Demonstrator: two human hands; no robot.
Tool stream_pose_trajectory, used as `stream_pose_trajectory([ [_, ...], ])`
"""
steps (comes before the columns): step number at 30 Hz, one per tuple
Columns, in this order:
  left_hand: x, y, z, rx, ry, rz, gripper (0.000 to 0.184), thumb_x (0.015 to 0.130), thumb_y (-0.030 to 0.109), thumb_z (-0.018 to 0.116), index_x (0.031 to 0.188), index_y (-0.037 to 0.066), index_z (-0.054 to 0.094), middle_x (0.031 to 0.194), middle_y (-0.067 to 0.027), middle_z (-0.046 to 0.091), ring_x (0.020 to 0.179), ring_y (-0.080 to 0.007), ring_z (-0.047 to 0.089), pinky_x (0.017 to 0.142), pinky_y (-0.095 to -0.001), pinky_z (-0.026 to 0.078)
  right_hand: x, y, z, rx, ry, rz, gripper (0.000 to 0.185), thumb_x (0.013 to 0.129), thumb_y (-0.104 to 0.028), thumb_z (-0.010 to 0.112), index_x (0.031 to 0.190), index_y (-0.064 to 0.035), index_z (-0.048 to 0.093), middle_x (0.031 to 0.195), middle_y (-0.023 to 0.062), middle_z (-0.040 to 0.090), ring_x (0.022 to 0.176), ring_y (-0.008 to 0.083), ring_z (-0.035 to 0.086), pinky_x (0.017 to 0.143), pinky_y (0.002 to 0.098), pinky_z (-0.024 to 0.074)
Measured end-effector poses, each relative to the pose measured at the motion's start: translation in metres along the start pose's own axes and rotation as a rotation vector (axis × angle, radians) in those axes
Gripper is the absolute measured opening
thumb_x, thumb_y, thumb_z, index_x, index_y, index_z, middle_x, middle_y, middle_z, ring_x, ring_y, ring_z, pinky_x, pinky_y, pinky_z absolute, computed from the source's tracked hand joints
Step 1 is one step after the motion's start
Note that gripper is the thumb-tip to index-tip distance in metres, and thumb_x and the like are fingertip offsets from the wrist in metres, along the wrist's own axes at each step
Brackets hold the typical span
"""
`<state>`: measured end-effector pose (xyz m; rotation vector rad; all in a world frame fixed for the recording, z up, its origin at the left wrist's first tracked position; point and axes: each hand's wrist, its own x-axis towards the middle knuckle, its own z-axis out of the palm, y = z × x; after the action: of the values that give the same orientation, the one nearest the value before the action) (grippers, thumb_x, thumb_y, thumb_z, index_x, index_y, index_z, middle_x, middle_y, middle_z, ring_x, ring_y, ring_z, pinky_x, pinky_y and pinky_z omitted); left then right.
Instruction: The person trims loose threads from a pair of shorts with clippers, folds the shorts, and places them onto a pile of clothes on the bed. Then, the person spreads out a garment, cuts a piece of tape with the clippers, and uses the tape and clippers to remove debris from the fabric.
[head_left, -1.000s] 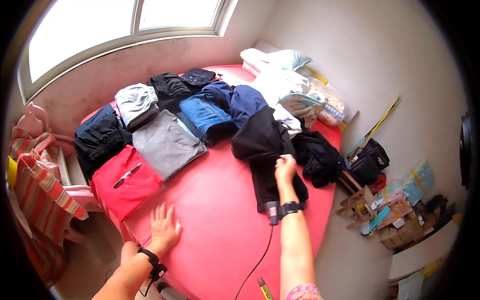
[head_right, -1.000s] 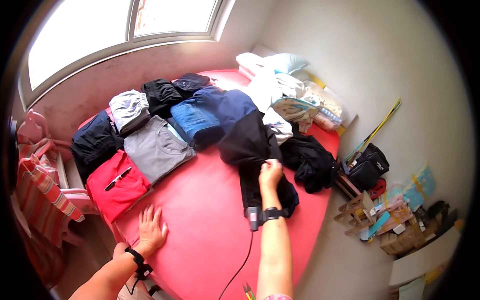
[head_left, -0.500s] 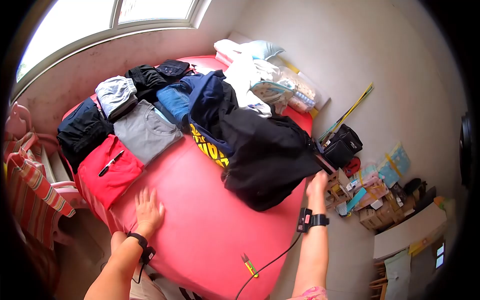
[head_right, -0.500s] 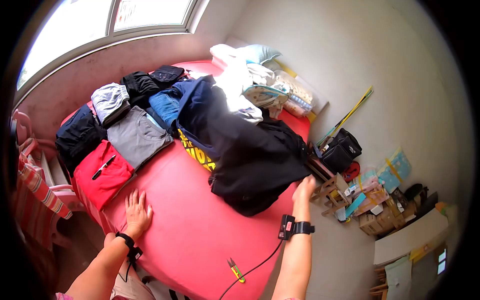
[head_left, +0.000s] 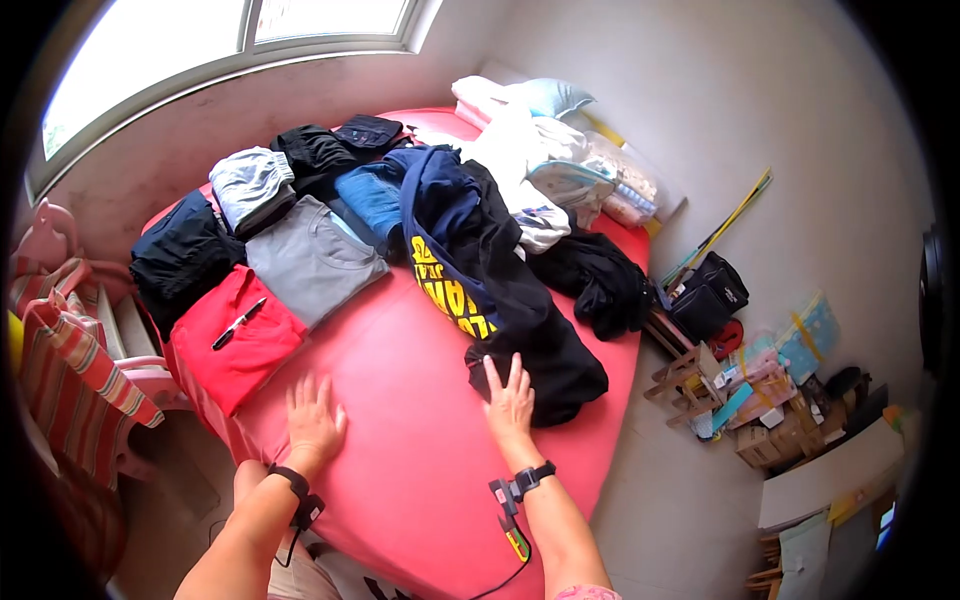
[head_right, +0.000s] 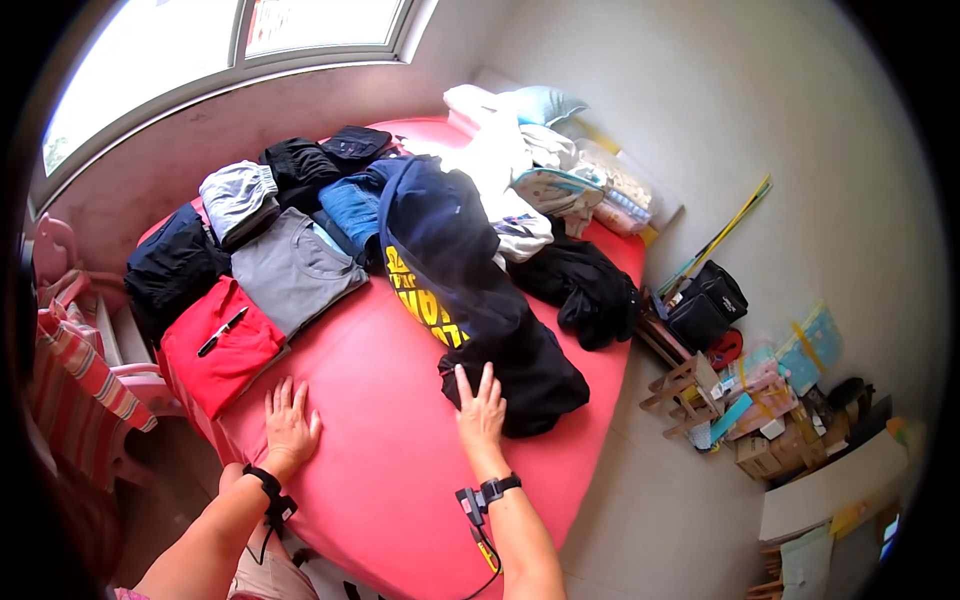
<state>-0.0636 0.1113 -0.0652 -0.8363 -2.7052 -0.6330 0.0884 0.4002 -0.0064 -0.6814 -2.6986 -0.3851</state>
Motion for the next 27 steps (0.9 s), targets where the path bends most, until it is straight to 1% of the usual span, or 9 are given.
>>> stream_pose_trajectory([
  [4, -0.002, 0.0, -0.002, -0.009, -0.001, 0.01, 0.058, 0.078, 0.028, 0.059, 0.129, 0.005, 0.046, 0.133, -0.0217, 0.041, 0.128, -0.0356, 0.035, 0.11, -0.052, 0.023, 0.025, 0.049, 0.012, 0.069, -0.048, -0.16, 0.038, 0.082, -0.004, 0.05, 0.114, -0.0217, 0.057, 0.081, 0.0109, 0.052, 0.064, 0.0305, 0.062, 0.054, 0.0413, 0.0524],
  [7, 0.0, 0.001, -0.005, -0.013, -0.024, 0.01, 0.059, 0.078, 0.028, 0.059, 0.13, 0.005, 0.045, 0.134, -0.022, 0.04, 0.128, -0.0359, 0.035, 0.11, -0.0522, 0.022, 0.064, 0.091, -0.059, -0.023, 0.049, -0.304, 0.018, 0.074, 0.0, 0.055, 0.086, -0.0121, 0.053, 0.083, 0.0112, 0.053, 0.065, 0.0281, 0.062, 0.055, 0.0393, 0.052],
  [10, -0.003, 0.001, -0.004, -0.03, -0.041, -0.002, 0.06, 0.077, 0.027, 0.06, 0.131, 0.004, 0.045, 0.134, -0.0224, 0.04, 0.128, -0.0364, 0.035, 0.11, -0.0525, 0.022, 0.09, 0.172, -0.087, -0.136, 0.267, 0.102, 0.016, 0.083, -0.004, 0.05, 0.094, -0.0107, 0.061, 0.095, 0.0146, 0.054, 0.082, 0.0354, 0.06, 0.065, 0.0438, 0.05],
  [13, -0.002, 0.001, -0.004, -0.022, -0.023, 0.009, 0.06, 0.078, 0.026, 0.06, 0.131, 0.004, 0.044, 0.135, -0.0227, 0.04, 0.128, -0.0372, 0.035, 0.11, -0.0527, 0.022, 0.091, 0.254, -0.057, -0.086, 0.392, 0.872, 0.024, 0.093, -0.014, 0.044, 0.108, -0.012, 0.063, 0.11, 0.0161, 0.051, 0.102, 0.0384, 0.052, 0.086, 0.0432, 0.0452],
  [16, -0.001, 0.001, -0.005, -0.039, -0.042, -0.003, 0.06, 0.077, 0.026, 0.06, 0.131, 0.004, 0.045, 0.135, -0.023, 0.04, 0.129, -0.0371, 0.034, 0.11, -0.0526, 0.022, 0.088, 0.234, -0.044, -0.159, 0.105, 1.294, 0.033, 0.094, -0.017, 0.045, 0.124, -0.0084, 0.054, 0.133, 0.0245, 0.035, 0.12, 0.0435, 0.041, 0.1, 0.045, 0.0371],
  [18, -0.002, 0.002, -0.004, -0.027, -0.035, 0.003, 0.06, 0.077, 0.026, 0.061, 0.131, 0.004, 0.045, 0.134, -0.0232, 0.04, 0.129, -0.0371, 0.034, 0.11, -0.0526, 0.022, 0.078, 0.194, -0.037, -0.005, 0.286, 0.787, 0.043, 0.08, -0.001, 0.055, 0.122, -0.0032, 0.051, 0.129, 0.0271, 0.039, 0.118, 0.0424, 0.044, 0.101, 0.0465, 0.0371],
  [22, -0.001, 0.001, -0.004, -0.031, -0.032, -0.004, 0.06, 0.077, 0.026, 0.061, 0.13, 0.004, 0.045, 0.134, -0.0232, 0.04, 0.129, -0.0372, 0.033, 0.111, -0.0527, 0.021, 0.092, 0.09, -0.005, 0.38, 0.316, -0.025, 0.06, 0.069, -0.005, 0.069, 0.126, -0.0053, 0.049, 0.135, 0.0177, 0.042, 0.122, 0.035, 0.045, 0.103, 0.0424, 0.0367],
  [24, -0.002, 0.0, -0.003, -0.022, -0.032, -0.002, 0.06, 0.077, 0.026, 0.061, 0.131, 0.004, 0.045, 0.134, -0.0229, 0.04, 0.129, -0.0371, 0.034, 0.111, -0.0525, 0.021, 0.098, 0.048, 0.001, 0.344, 0.152, -0.069, 0.098, 0.063, -0.019, 0.083, 0.145, -0.015, 0.028, 0.141, 0.0159, 0.038, 0.123, 0.0352, 0.044, 0.104, 0.0408, 0.0374],
  [27, -0.002, 0.001, -0.003, -0.015, -0.033, -0.007, 0.061, 0.077, 0.028, 0.06, 0.131, 0.004, 0.045, 0.134, -0.0225, 0.04, 0.129, -0.0367, 0.034, 0.111, -0.0521, 0.021, 0.119, 0.017, 0.006, 0.468, -0.049, 0.14, 0.109, 0.064, -0.022, 0.084, 0.149, -0.0177, 0.016, 0.131, 0.0156, 0.047, 0.117, 0.0353, 0.05, 0.094, 0.0411, 0.0451],
])
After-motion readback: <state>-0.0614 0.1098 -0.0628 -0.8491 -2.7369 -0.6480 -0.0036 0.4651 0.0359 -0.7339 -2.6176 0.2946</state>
